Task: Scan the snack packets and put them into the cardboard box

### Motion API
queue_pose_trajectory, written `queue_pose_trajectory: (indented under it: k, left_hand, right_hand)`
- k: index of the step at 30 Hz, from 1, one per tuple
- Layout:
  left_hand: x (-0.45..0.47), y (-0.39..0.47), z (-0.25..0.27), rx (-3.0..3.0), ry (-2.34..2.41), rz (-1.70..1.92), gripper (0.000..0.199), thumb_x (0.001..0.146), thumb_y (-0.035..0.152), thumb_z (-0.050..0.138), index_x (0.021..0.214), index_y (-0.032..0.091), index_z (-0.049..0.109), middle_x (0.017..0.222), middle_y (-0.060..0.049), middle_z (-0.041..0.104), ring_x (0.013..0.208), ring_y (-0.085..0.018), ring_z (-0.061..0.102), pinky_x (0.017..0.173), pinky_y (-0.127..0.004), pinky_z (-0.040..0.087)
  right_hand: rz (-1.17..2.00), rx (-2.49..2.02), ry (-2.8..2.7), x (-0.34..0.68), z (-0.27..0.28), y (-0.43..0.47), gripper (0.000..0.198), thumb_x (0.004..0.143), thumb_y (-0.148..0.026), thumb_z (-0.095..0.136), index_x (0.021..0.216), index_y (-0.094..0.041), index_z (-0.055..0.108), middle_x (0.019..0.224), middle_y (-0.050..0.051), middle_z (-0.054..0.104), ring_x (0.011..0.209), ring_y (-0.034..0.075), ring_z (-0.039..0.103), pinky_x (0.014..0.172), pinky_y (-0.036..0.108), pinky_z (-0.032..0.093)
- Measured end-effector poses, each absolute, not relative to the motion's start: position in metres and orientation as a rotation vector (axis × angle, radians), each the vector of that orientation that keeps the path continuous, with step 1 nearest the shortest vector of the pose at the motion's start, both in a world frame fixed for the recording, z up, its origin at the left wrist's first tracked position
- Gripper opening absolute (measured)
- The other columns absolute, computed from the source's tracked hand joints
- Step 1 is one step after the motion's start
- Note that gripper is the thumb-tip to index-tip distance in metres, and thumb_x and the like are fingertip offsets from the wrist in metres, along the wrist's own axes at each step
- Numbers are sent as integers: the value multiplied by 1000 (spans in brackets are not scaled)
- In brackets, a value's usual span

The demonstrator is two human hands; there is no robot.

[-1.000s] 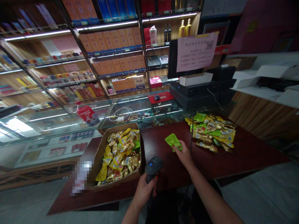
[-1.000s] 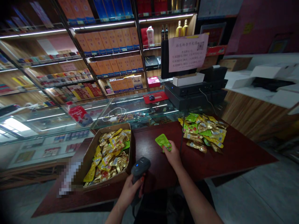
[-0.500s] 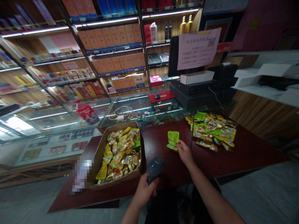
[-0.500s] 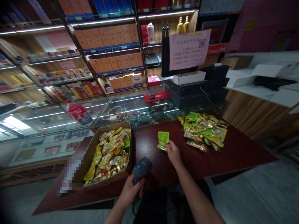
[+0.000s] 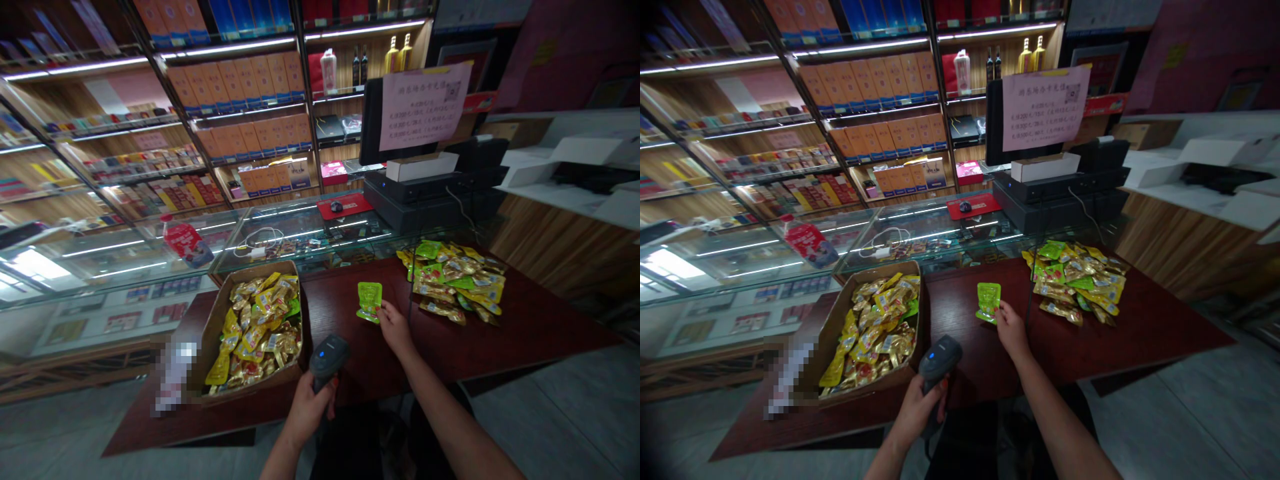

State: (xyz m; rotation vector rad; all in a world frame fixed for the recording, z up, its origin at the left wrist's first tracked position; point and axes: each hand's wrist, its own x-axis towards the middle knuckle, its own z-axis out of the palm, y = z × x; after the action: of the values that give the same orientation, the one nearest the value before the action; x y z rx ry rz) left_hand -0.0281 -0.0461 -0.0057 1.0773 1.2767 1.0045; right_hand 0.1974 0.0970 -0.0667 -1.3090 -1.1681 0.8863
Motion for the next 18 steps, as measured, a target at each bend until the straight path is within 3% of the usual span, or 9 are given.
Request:
queue_pose_trajectory:
  k: [7, 14, 18]
  left_hand:
    - [-29, -46, -9, 1098, 1254, 1004, 43, 76, 57, 75, 76, 17, 61, 44, 4, 54, 35, -10, 47, 41, -21, 37]
    - [-28, -45, -5, 1096, 1277, 1004, 41, 75, 55, 75, 74, 17, 61, 43, 4, 54, 35, -11, 48, 41, -22, 39]
    - [-26, -42, -11, 1054, 1311, 1049, 47, 76, 62, 72, 76, 18, 59, 43, 5, 52, 33, -11, 47, 38, -21, 36]
  right_hand:
    - [871, -1334, -1150, 199, -73, 99, 56, 85, -63, 54, 115, -17, 69, 100, 14, 80, 90, 31, 77, 79, 42, 61]
    - [919, -1293, -1120, 196, -66, 97, 53, 83, -59, 58, 112, -17, 69, 102, 13, 80, 92, 29, 76, 85, 41, 60]
    - [1002, -1311, -965, 199, -55, 97, 54, 73, -61, 67, 106, -18, 72, 97, 11, 80, 85, 30, 76, 72, 40, 62]
